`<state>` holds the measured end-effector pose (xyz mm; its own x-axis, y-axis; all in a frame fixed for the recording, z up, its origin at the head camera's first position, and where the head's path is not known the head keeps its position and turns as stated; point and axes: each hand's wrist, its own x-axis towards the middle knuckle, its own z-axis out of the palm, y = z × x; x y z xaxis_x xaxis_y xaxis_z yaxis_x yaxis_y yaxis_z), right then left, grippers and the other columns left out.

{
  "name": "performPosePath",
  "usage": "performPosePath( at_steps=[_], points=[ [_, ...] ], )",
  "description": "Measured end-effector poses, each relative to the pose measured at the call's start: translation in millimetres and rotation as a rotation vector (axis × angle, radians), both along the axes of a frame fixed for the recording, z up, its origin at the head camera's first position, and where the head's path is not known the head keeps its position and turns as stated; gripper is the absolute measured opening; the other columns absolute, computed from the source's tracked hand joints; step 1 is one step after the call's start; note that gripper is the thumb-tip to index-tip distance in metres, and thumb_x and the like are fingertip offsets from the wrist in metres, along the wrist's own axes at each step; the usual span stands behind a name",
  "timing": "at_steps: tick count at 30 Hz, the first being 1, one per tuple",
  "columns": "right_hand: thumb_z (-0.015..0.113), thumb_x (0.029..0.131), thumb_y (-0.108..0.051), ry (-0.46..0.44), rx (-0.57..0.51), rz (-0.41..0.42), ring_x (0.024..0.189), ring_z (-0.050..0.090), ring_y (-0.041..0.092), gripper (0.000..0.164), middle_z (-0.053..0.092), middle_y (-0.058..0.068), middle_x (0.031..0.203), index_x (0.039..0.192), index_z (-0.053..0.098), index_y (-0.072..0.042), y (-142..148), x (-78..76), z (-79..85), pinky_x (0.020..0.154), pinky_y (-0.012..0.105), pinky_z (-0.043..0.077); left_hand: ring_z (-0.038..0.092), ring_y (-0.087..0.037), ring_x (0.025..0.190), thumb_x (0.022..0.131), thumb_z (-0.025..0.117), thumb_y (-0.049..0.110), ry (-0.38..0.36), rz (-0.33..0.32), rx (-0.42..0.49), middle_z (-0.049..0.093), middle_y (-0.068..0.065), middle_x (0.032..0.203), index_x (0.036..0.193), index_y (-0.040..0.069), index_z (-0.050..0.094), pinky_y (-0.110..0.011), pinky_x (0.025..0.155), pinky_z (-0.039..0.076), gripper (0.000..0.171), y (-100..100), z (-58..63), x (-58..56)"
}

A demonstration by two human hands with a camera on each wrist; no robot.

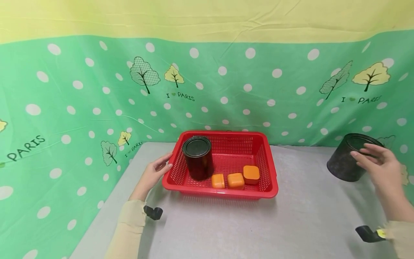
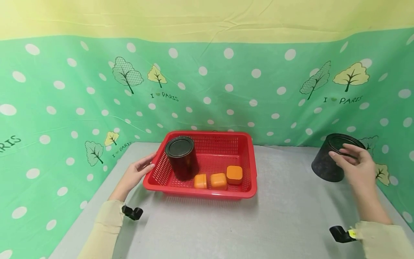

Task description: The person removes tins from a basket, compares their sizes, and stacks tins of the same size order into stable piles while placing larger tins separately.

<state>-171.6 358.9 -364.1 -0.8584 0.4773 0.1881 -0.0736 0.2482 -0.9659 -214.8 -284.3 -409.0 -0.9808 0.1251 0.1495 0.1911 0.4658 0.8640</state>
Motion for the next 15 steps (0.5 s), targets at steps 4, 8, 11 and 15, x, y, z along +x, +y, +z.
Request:
performPosePath(
  at_steps=[4,8,11,15],
  points=[
    [0.07,0.092,-0.008,0.014,-0.015,0.044,0.08,0.056,-0.013,0.038,0.055,-0.024,0.099,0.111,0.053,-0.036,-10,-2.8,1.4,0.064,0.0,0.049,0.042,-0.036,0.144,0.097,0.065,0.022,0.001,0.002,0.001,0.045,-0.016,0.155,0.148,0.01,0.049,-0.042,0.114,0.039,0.054,0,-0.4,0.1],
    [0.071,0.091,-0.009,0.014,-0.055,0.113,0.08,0.058,-0.014,0.035,0.057,-0.023,0.098,0.111,0.056,-0.033,-18,-6.2,0.5,0.064,0.001,0.05,0.042,-0.036,0.144,0.097,0.065,0.023,-0.005,0.004,0.001,0.045,-0.016,0.154,0.148,0.011,0.049,-0.042,0.114,0.039,0.054,-1,-2.5,-1.1],
    [0.071,0.091,-0.008,0.042,-0.095,0.184,0.08,0.06,-0.013,0.035,0.059,-0.022,0.101,0.113,0.057,-0.03,-24,-7.2,-0.4,0.064,0.003,0.051,0.043,-0.036,0.143,0.098,0.065,0.023,-0.007,0.005,0.005,0.045,-0.016,0.154,0.148,0.011,0.049,-0.042,0.114,0.039,0.053,-3,-4.9,-2.3],
    [0.069,0.092,-0.006,0.074,-0.099,0.252,0.084,0.06,-0.013,0.035,0.059,-0.022,0.104,0.116,0.056,-0.028,-36,-9.3,0.3,0.066,0.003,0.051,0.043,-0.036,0.143,0.098,0.064,0.023,-0.008,0.004,0.012,0.045,-0.016,0.155,0.148,0.011,0.049,-0.042,0.114,0.039,0.053,-3,-5.5,-2.2]
  ],
)
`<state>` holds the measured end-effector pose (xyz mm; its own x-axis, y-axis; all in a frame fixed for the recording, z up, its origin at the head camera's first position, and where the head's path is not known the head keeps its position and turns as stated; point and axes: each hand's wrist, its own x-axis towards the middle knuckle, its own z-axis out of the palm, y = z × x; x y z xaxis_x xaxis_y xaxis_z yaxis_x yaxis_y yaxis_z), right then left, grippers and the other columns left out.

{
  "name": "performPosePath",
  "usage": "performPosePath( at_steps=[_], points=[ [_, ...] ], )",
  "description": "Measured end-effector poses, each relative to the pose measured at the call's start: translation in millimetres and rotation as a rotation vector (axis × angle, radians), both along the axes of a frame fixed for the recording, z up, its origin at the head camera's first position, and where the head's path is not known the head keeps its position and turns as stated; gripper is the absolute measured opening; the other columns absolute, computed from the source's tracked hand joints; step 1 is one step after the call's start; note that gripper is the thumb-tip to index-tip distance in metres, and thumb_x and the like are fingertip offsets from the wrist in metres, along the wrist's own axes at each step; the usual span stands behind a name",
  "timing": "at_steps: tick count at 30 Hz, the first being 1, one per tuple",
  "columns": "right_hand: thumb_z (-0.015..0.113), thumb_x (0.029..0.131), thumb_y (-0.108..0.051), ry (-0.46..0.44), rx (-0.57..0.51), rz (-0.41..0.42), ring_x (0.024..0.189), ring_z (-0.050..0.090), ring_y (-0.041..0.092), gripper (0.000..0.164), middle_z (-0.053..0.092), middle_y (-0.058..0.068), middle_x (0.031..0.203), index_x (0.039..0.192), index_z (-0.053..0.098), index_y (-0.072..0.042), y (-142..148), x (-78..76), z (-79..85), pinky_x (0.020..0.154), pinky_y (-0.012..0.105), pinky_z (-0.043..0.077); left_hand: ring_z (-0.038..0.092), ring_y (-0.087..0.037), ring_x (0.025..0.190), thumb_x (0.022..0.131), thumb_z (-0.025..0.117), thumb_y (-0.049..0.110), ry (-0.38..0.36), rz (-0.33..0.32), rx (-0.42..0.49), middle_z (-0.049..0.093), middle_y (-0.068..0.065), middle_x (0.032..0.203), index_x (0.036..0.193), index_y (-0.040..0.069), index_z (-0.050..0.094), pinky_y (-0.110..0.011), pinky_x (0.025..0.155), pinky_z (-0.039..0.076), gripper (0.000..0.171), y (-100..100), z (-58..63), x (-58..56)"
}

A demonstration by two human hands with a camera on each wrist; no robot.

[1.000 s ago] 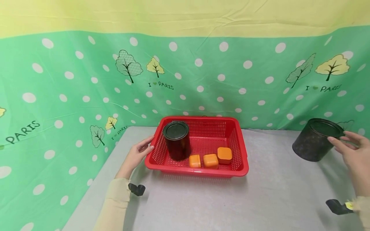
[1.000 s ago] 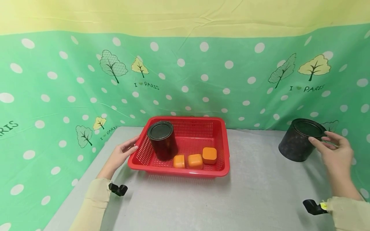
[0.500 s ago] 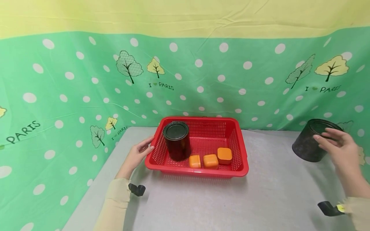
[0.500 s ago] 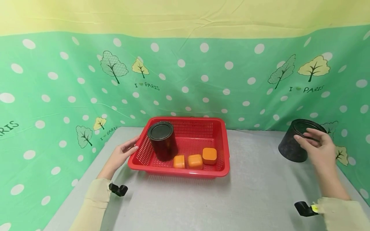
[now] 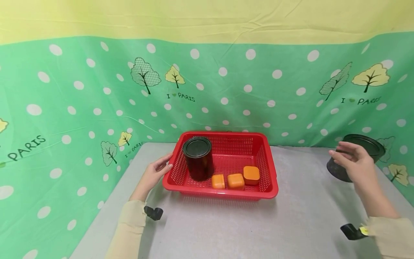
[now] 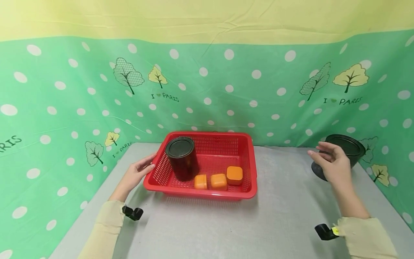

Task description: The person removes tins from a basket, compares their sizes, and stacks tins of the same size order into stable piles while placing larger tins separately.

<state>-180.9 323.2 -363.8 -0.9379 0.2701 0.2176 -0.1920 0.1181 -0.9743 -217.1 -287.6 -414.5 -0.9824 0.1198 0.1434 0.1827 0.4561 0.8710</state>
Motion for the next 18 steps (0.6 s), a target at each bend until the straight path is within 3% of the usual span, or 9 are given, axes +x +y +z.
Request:
performPosePath(
  at_steps=[4,18],
  points=[
    [0.068,0.093,-0.007,-0.002,0.071,0.024,0.086,0.059,-0.015,0.035,0.059,-0.026,0.104,0.116,0.056,-0.031,-10,-1.7,1.7,0.069,0.001,0.051,0.043,-0.036,0.143,0.098,0.064,0.024,-0.001,-0.001,0.003,0.044,-0.016,0.155,0.148,0.011,0.049,-0.042,0.114,0.039,0.053,1,0.0,-0.6],
    [0.069,0.094,-0.011,0.013,0.151,0.119,0.094,0.06,-0.017,0.035,0.059,-0.025,0.111,0.122,0.055,-0.026,-47,-7.7,9.8,0.074,0.003,0.052,0.042,-0.036,0.144,0.098,0.064,0.023,0.0,-0.004,0.004,0.044,-0.016,0.155,0.148,0.011,0.048,-0.042,0.114,0.038,0.054,2,2.0,0.6]
  ],
)
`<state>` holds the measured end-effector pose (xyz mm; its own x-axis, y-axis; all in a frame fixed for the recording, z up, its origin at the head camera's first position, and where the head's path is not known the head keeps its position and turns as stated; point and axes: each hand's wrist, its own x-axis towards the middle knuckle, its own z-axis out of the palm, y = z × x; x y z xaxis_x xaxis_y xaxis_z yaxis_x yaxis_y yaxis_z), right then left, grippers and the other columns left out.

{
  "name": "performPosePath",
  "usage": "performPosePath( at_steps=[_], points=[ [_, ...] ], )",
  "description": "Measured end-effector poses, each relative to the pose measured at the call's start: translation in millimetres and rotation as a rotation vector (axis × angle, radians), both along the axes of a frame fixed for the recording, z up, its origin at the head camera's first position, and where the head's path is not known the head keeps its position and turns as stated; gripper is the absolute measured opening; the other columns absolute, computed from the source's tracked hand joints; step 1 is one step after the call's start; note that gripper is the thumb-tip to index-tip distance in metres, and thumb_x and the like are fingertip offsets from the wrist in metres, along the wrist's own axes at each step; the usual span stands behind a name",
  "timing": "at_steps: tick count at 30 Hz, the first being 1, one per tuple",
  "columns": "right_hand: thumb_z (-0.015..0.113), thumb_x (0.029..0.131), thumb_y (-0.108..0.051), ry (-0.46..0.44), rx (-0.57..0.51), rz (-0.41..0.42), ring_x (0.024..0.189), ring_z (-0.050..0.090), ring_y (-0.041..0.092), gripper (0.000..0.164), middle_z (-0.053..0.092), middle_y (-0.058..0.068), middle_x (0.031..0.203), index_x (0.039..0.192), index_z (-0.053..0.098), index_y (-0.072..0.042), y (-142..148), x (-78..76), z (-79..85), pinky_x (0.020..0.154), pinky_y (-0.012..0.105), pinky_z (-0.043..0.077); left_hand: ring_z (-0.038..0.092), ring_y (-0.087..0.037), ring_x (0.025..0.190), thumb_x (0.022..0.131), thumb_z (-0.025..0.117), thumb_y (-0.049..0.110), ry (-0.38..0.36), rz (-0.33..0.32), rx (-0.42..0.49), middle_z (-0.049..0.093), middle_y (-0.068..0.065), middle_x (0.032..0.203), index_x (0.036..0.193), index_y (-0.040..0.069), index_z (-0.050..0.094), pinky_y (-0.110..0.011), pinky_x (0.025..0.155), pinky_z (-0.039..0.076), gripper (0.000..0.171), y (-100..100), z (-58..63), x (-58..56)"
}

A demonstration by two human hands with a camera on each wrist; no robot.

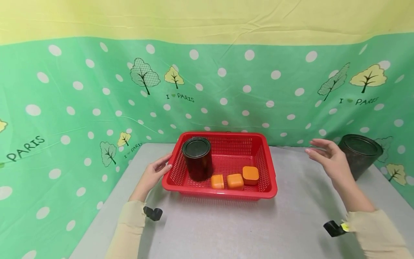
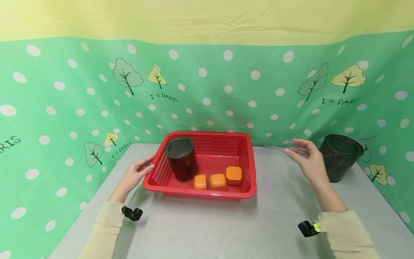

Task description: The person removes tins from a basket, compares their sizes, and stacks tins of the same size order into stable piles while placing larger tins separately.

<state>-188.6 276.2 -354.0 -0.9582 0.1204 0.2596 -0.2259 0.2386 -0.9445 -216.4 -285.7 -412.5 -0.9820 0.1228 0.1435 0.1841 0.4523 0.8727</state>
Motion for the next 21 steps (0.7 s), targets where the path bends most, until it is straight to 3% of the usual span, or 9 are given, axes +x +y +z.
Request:
performPosePath(
  at_steps=[8,21],
  points=[
    [0.068,0.095,-0.02,-0.004,0.119,0.002,0.1,0.057,-0.018,0.038,0.056,-0.026,0.114,0.13,0.052,-0.021,-22,-3.5,5.2,0.079,0.002,0.05,0.043,-0.034,0.144,0.098,0.064,0.025,-0.013,0.006,0.001,0.044,-0.014,0.155,0.149,0.014,0.048,-0.042,0.113,0.04,0.054,0,0.7,1.7],
    [0.068,0.095,-0.026,-0.025,0.112,0.056,0.103,0.057,-0.013,0.049,0.054,-0.025,0.118,0.137,0.048,-0.009,-58,-11.3,12.3,0.082,0.004,0.051,0.045,-0.034,0.142,0.098,0.064,0.024,-0.015,0.006,0.017,0.045,-0.015,0.155,0.148,0.013,0.049,-0.04,0.112,0.04,0.054,0,-1.0,0.9]
  ],
)
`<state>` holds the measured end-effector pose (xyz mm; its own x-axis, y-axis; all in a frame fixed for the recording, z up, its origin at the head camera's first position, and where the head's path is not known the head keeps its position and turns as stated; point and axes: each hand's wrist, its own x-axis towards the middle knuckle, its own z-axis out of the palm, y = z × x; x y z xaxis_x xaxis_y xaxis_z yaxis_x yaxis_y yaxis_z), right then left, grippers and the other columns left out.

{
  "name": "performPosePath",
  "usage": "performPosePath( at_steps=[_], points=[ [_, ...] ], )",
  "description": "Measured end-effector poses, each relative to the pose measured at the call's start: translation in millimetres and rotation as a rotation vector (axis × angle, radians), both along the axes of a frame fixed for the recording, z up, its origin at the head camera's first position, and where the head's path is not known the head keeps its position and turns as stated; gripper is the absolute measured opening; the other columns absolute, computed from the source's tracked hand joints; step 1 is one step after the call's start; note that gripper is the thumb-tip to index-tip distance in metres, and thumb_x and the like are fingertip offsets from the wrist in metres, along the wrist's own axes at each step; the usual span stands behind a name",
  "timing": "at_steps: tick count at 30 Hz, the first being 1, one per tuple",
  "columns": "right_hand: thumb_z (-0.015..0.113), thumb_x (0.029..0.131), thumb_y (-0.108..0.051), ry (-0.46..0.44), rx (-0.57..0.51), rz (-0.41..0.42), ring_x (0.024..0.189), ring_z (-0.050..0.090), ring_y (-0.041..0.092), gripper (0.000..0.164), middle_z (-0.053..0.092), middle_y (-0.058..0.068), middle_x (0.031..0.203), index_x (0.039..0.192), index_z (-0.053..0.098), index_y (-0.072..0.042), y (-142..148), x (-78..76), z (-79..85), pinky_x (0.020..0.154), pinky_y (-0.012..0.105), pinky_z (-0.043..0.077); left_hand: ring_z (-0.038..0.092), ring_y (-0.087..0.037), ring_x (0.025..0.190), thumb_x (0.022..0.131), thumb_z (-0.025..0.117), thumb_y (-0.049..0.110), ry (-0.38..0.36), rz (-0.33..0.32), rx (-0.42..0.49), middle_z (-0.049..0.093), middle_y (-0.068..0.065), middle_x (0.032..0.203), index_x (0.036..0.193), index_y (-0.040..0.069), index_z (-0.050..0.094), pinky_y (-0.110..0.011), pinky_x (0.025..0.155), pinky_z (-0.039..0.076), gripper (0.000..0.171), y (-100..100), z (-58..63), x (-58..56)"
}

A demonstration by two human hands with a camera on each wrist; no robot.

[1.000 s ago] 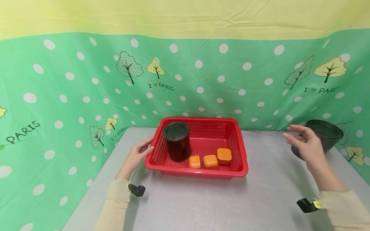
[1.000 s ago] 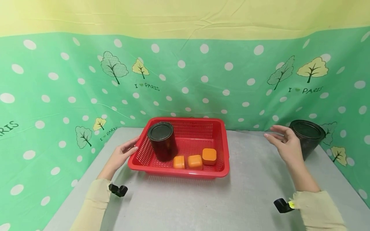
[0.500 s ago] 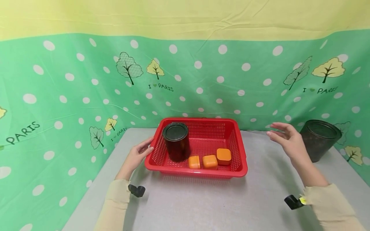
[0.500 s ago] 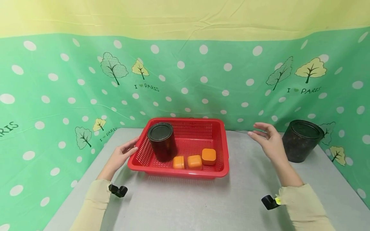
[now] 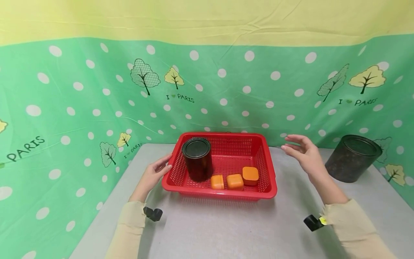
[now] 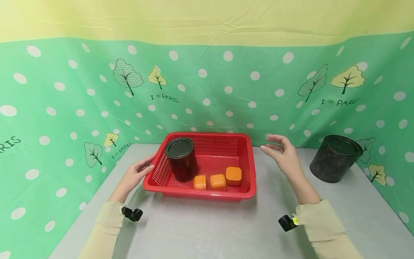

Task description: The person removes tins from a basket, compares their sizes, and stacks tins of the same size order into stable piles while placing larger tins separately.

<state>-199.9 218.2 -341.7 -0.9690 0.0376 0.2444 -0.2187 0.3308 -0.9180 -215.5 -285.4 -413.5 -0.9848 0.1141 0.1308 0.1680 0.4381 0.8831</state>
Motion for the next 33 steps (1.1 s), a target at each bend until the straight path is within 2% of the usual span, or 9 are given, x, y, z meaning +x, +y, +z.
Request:
performPosePath(
  at_steps=[8,11,19,21,25,33],
  points=[
    [0.067,0.096,-0.021,0.002,-0.062,0.061,0.102,0.06,-0.01,0.051,0.056,-0.022,0.116,0.138,0.046,0.0,-25,-5.0,0.8,0.083,0.006,0.053,0.046,-0.033,0.142,0.098,0.064,0.024,0.007,-0.001,-0.015,0.045,-0.015,0.155,0.148,0.012,0.048,-0.029,0.11,0.042,0.054,-2,-1.0,0.4],
    [0.067,0.096,-0.02,-0.007,-0.081,0.08,0.102,0.061,-0.008,0.052,0.056,-0.022,0.115,0.138,0.046,0.001,-33,-7.1,0.6,0.084,0.007,0.053,0.045,-0.033,0.142,0.098,0.064,0.024,0.008,0.0,-0.012,0.045,-0.015,0.155,0.148,0.012,0.048,-0.034,0.112,0.041,0.054,-2,-0.9,1.0],
    [0.067,0.096,-0.029,-0.089,-0.065,0.084,0.108,0.057,-0.005,0.057,0.056,0.004,0.132,0.142,0.045,-0.003,-51,-8.7,1.5,0.088,0.005,0.05,0.047,-0.033,0.141,0.098,0.064,0.024,0.001,0.0,-0.003,0.046,-0.015,0.154,0.148,0.012,0.049,-0.032,0.111,0.043,0.054,-1,-0.9,1.0],
    [0.067,0.096,-0.029,-0.101,-0.062,0.09,0.108,0.057,-0.003,0.057,0.056,0.006,0.134,0.142,0.045,-0.004,-55,-8.8,1.9,0.089,0.005,0.049,0.047,-0.034,0.141,0.098,0.064,0.024,-0.003,-0.001,0.001,0.046,-0.015,0.154,0.148,0.013,0.048,-0.039,0.112,0.041,0.054,-1,-0.7,0.9],
    [0.066,0.096,-0.03,-0.108,-0.054,0.11,0.11,0.056,-0.002,0.056,0.051,0.016,0.143,0.142,0.045,-0.005,-62,-9.9,2.5,0.089,0.005,0.049,0.047,-0.034,0.14,0.098,0.064,0.024,-0.006,-0.006,0.009,0.045,-0.016,0.154,0.149,0.012,0.048,-0.041,0.112,0.041,0.054,-1,-0.2,1.2],
    [0.067,0.096,-0.028,-0.114,-0.062,0.152,0.121,0.056,0.015,0.054,0.052,0.016,0.143,0.141,0.046,-0.005,-77,-15.8,0.2,0.089,0.007,0.049,0.046,-0.035,0.141,0.098,0.064,0.025,-0.007,-0.01,0.021,0.044,-0.017,0.155,0.149,0.012,0.047,-0.042,0.113,0.04,0.055,-1,-0.4,0.2]
  ],
)
